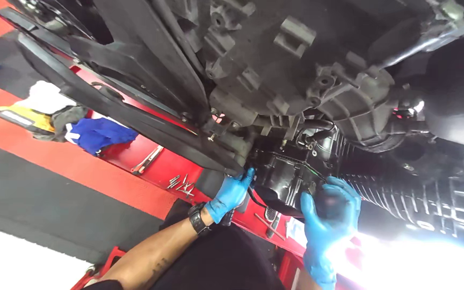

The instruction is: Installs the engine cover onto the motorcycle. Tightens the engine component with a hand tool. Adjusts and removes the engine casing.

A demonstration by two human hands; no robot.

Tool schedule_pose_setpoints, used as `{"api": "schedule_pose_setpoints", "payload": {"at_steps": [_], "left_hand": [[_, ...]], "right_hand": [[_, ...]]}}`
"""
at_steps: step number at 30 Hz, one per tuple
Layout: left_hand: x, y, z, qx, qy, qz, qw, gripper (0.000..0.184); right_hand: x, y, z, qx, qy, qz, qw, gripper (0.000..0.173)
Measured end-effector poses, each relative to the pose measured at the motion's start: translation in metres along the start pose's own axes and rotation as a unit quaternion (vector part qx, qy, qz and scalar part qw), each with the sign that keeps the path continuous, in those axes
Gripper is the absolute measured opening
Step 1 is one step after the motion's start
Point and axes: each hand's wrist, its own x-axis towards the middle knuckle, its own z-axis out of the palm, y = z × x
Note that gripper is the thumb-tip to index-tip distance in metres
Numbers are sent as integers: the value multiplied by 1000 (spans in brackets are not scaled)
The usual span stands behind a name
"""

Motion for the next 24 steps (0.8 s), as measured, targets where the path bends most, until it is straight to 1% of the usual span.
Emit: {"api": "schedule_pose_setpoints", "payload": {"at_steps": [5, 9, 11, 13, 15, 20, 24], "left_hand": [[0, -1, 0, 0, 4, 20, 1000, 44], [1, -1, -5, -22, -26, -6, 999, 45], [3, -1, -13, -44, -45, 4, 998, 44], [4, -2, -15, -81, -47, 0, 996, 40], [3, 1, -12, -86, -30, -15, 996, 38], [3, 9, -2, -12, 16, -28, 999, 38], [2, 19, -6, 55, 5, -7, 998, 40]], "right_hand": [[2, -2, 0, -6, -8, 6, 1000, 33], [0, -4, -1, 5, -4, 15, 1000, 29], [1, -3, 0, 6, -1, 12, 1000, 29], [0, -3, 0, 7, 1, 7, 1000, 29], [0, -2, 0, 10, 2, 0, 1000, 29], [3, -5, -2, 17, -5, 4, 1000, 32], [3, -2, -1, 10, -5, 6, 1000, 31]]}}
